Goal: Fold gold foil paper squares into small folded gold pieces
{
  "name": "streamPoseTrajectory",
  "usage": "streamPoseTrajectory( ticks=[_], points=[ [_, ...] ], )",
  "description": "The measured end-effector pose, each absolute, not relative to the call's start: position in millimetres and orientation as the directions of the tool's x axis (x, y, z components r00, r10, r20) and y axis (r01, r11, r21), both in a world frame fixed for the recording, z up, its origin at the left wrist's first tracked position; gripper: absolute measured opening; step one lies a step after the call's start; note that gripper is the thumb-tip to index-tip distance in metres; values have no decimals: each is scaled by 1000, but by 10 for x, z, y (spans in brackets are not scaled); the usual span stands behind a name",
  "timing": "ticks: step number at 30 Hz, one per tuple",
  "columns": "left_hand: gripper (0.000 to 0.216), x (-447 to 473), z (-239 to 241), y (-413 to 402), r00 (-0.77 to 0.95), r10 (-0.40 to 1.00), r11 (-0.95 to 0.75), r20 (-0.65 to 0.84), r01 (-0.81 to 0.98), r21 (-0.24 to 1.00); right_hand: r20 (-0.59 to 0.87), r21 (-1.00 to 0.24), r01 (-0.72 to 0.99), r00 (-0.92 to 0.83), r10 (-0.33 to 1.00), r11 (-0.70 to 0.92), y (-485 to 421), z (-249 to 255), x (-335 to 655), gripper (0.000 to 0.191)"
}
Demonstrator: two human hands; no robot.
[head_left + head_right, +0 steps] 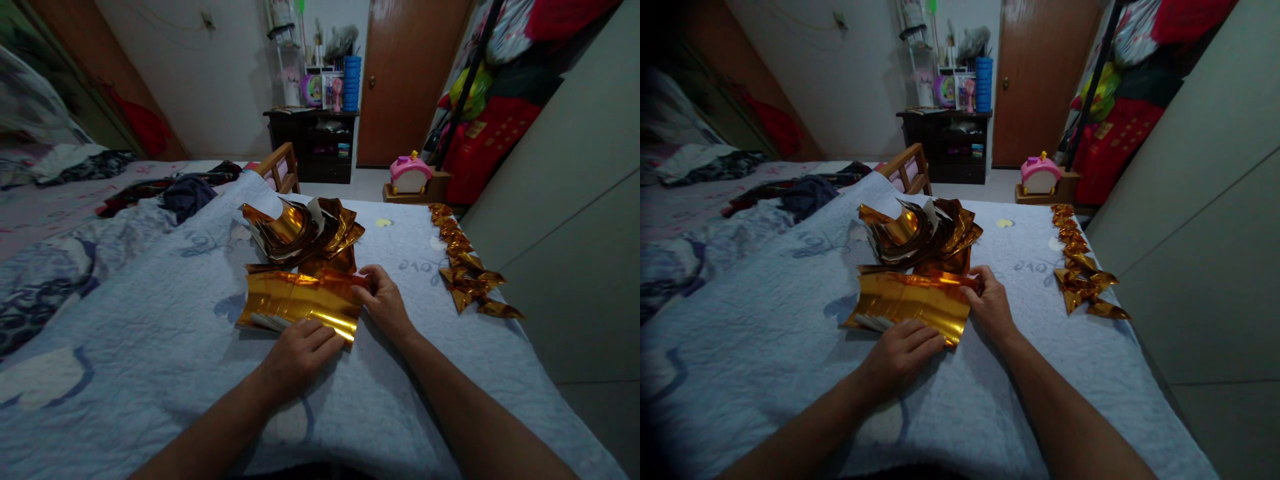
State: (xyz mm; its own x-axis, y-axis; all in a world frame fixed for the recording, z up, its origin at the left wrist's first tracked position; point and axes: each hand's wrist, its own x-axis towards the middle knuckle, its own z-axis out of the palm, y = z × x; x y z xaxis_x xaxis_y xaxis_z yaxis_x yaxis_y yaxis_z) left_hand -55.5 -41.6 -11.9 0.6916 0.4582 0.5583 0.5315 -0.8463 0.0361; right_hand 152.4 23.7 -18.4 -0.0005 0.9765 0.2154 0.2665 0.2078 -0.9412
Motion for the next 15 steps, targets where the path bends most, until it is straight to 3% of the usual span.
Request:
streamPoseTrajectory(
  ticks=[3,10,15],
  points=[
    [18,-562,-143,-416,701,461,-845,544,534,28,279,-908,335,33,960,252,231,-179,1516,29],
    [22,-560,-141,-418,704,451,-846,549,534,11,410,-785,498,-27,911,368,240,-180,1519,11],
    [21,-562,-147,-415,712,461,-841,530,541,6,489,-681,599,-57,871,422,249,-184,1520,14]
  ],
)
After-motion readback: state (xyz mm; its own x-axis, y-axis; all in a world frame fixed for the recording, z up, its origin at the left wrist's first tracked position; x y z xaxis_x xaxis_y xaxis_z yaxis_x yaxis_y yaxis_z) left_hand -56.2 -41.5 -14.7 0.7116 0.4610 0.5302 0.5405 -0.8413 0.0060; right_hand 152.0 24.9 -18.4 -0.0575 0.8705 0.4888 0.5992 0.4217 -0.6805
